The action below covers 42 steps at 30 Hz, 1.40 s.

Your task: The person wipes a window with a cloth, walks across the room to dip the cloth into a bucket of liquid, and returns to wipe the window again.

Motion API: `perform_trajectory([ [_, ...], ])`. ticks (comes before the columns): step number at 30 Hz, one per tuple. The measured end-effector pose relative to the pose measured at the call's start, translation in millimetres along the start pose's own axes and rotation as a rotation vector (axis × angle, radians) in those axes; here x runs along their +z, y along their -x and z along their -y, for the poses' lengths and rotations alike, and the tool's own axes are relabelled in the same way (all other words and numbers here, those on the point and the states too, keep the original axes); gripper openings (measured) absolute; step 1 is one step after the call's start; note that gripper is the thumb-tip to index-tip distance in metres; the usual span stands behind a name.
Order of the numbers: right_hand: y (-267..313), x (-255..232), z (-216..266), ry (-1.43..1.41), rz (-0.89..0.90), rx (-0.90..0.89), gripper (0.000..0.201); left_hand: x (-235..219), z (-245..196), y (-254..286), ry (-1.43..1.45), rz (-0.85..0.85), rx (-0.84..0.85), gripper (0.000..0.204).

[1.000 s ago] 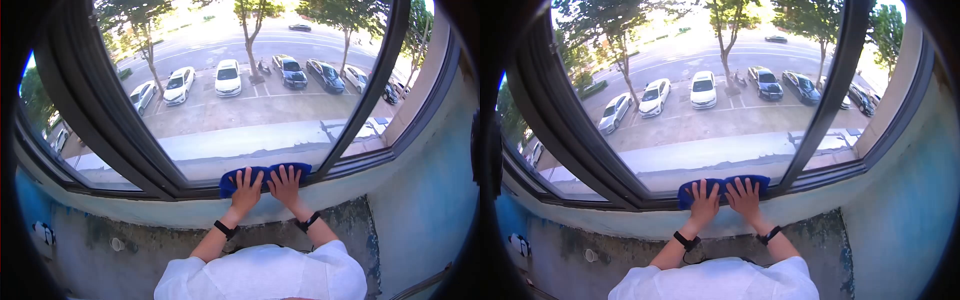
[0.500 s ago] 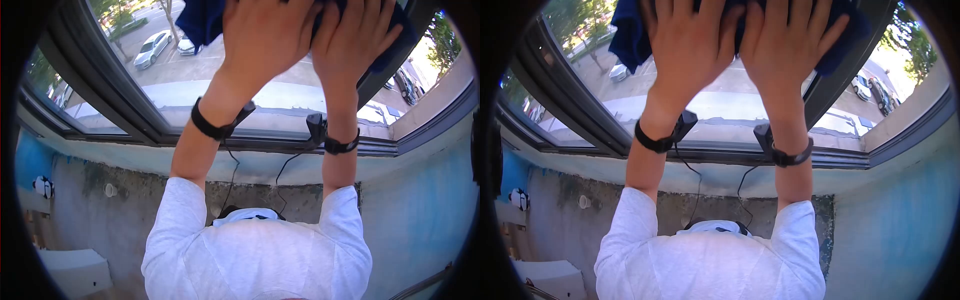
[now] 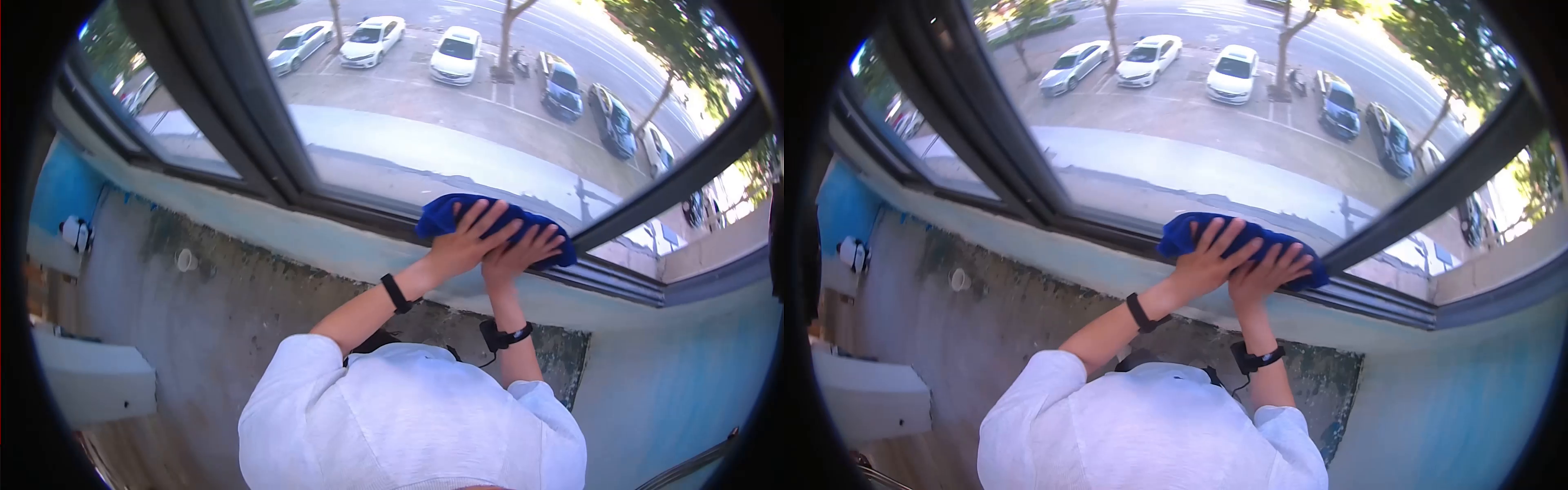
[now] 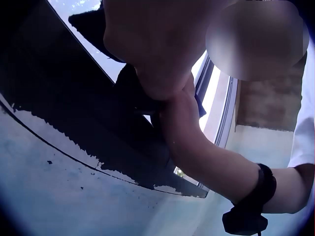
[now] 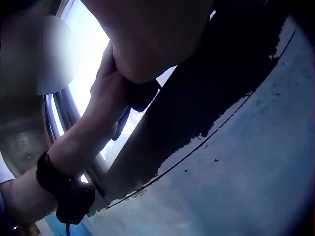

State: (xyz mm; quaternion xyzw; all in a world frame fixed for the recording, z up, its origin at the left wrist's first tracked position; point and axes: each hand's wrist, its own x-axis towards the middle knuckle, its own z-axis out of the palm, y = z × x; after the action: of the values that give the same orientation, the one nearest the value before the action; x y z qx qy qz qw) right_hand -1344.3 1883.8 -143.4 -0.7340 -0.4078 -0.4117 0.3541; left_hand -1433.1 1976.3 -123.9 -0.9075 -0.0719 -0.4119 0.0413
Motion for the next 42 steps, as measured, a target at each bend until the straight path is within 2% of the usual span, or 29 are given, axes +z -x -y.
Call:
perform_trajectory([
  [2, -15, 1, 21, -0.013, -0.071, 0.086, 0.061, -19, 14, -8, 0.0, -0.029, 0.008, 0.054],
  [6, -34, 24, 81, -0.061, -0.091, 0.055, 0.063, -57, 63, -1, -0.014, -0.11, -0.048, 0.054],
  [13, -57, 98, 235, -0.229, -0.112, -0.015, 0.061, -173, 184, 26, -0.221, -0.111, -0.229, 0.043],
  [15, -55, 113, 273, -0.271, -0.049, -0.062, 0.06, -188, 214, 44, -0.244, -0.135, -0.292, 0.043],
  [16, -51, 121, 289, -0.288, -0.001, -0.091, 0.059, -189, 230, 57, -0.24, -0.123, -0.274, 0.043],
  [18, -40, 134, 307, -0.376, 0.002, -0.07, 0.056, -177, 253, 84, -0.171, -0.264, -0.228, 0.045],
  [19, -38, 133, 311, -0.352, -0.002, -0.055, 0.056, -171, 259, 96, -0.149, -0.258, -0.212, 0.045],
  [21, -38, 125, 307, -0.285, 0.095, -0.189, 0.053, -158, 259, 110, -0.092, -0.281, -0.258, 0.052],
  [22, -40, 122, 300, -0.258, 0.095, -0.175, 0.053, -152, 252, 106, -0.065, -0.277, -0.245, 0.052],
  [24, -44, 114, 280, -0.208, 0.098, -0.307, 0.051, -144, 233, 91, -0.072, -0.323, -0.335, 0.058],
  [26, -48, 103, 248, -0.149, 0.069, -0.294, 0.051, -125, 211, 70, 0.024, -0.34, -0.315, 0.059],
  [28, -49, 87, 206, -0.09, -0.008, -0.253, 0.052, -100, 186, 48, 0.045, -0.405, -0.24, 0.059],
  [30, -43, 75, 155, -0.047, -0.082, -0.198, 0.056, -71, 154, 33, 0.027, -0.369, -0.138, 0.059],
  [33, -36, 33, 71, -0.074, -0.103, -0.086, 0.062, -28, 87, 8, -0.148, -0.277, 0.056, 0.052],
  [35, -31, 10, 29, 0.006, -0.189, 0.032, 0.065, -15, 36, -24, -0.202, -0.309, 0.155, 0.047],
  [36, -35, 3, 26, -0.011, -0.182, 0.008, 0.065, -8, 14, -37, -0.222, -0.339, 0.188, 0.047],
  [37, -39, -6, 27, 0.393, -0.133, -0.016, 0.067, -7, 0, -44, -0.237, -0.347, 0.166, 0.047],
  [38, -42, -11, 26, 0.799, -0.092, -0.036, 0.069, -7, -12, -48, -0.178, -0.316, 0.22, 0.048],
  [39, -32, -10, 19, 0.787, -0.099, -0.05, 0.069, -7, -16, -51, -0.118, -0.284, 0.278, 0.051],
  [40, -17, -5, 11, 0.75, -0.051, 0.018, 0.071, -7, -13, -49, -0.13, -0.287, 0.272, 0.051],
  [41, -5, 2, 3, 0.715, 0.0, 0.091, 0.073, -8, -6, -43, -0.095, -0.188, 0.343, 0.055],
  [42, -7, 8, 16, 0.71, 0.001, 0.091, 0.073, -15, 4, -38, -0.056, -0.086, 0.413, 0.059],
])
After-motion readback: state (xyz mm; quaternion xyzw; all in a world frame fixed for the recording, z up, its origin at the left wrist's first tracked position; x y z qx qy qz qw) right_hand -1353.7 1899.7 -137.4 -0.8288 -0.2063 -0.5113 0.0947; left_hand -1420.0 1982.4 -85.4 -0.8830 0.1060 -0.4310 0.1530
